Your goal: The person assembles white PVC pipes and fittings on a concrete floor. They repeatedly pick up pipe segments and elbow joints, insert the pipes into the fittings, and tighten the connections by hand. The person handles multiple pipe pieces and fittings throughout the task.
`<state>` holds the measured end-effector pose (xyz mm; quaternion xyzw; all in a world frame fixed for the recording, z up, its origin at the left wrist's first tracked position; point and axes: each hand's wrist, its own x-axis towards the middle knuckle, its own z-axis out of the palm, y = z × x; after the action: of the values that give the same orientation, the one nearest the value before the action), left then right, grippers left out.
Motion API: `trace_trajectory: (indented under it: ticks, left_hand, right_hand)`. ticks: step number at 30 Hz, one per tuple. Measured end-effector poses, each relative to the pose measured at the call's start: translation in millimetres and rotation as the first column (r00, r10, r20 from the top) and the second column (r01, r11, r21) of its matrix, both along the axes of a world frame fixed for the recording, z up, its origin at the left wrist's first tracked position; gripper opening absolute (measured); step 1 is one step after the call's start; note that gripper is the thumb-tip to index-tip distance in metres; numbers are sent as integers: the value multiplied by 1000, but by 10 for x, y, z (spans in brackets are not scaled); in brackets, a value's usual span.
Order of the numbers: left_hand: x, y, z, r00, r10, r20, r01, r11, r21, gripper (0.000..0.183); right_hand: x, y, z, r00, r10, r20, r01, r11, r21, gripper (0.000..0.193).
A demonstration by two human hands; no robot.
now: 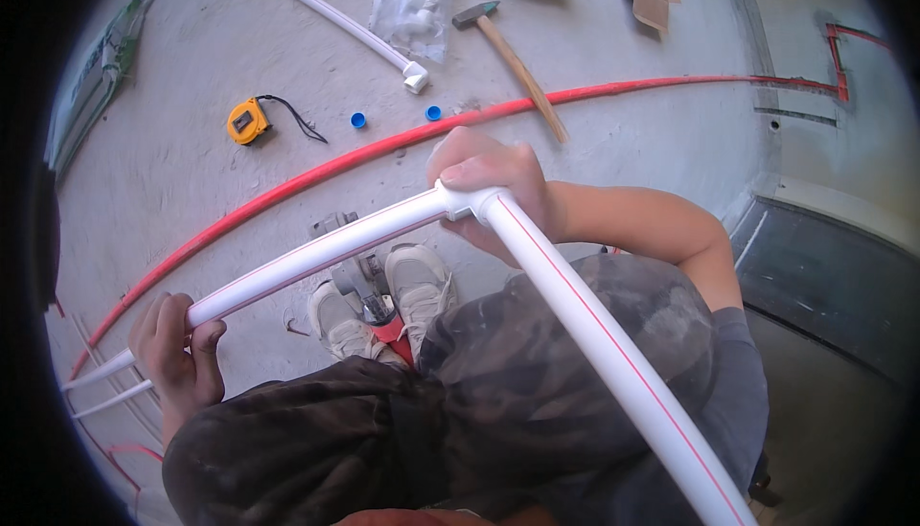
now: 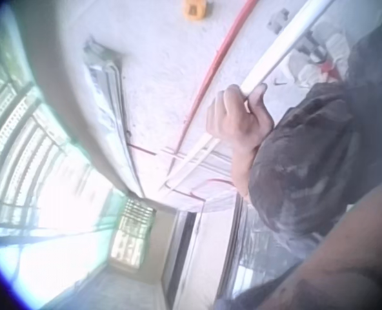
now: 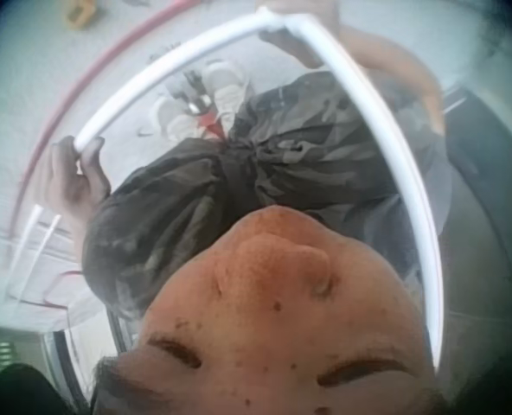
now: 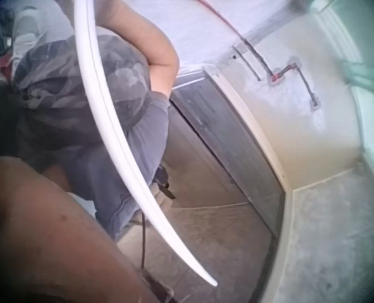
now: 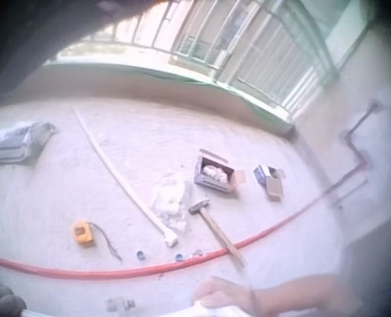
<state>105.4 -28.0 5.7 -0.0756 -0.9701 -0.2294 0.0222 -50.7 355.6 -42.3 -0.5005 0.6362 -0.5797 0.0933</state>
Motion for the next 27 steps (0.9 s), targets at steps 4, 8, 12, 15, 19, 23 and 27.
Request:
trace_trajectory:
  ticks: [4, 8, 12, 15, 19, 23, 27]
  left_hand:
    - [-68, 14, -66, 1000, -15, 21, 14, 998, 64, 43]
    - [-104, -33, -190, 997, 21, 74, -31, 990, 141, 41]
    - [-188, -46, -227, 995, 18, 102, -32, 990, 136, 47]
    - [-234, -25, -330, 997, 24, 69, -36, 985, 169, 43]
    - [-283, -41, -401, 998, -1, 65, -9, 989, 147, 45]
    - [-289, -51, -423, 998, 10, 70, -21, 988, 154, 47]
    - [-320, -23, -431, 996, -4, 92, -9, 990, 144, 48]
  right_hand:
    - [23, 8, -90, 996, -81, -30, 81, 997, -6, 53]
    - [-48, 6, -129, 994, -54, 90, 45, 994, 97, 60]
    - [-17, 64, -328, 994, -94, 59, 90, 994, 61, 44]
    - [64, 127, -217, 960, -153, 233, 90, 962, 259, 40]
    - [24, 187, -142, 974, -156, 162, 81, 916, 392, 35]
    - [28, 176, -225, 969, -151, 196, 75, 933, 351, 34]
    - [78, 239, -204, 954, -191, 231, 97, 926, 365, 35]
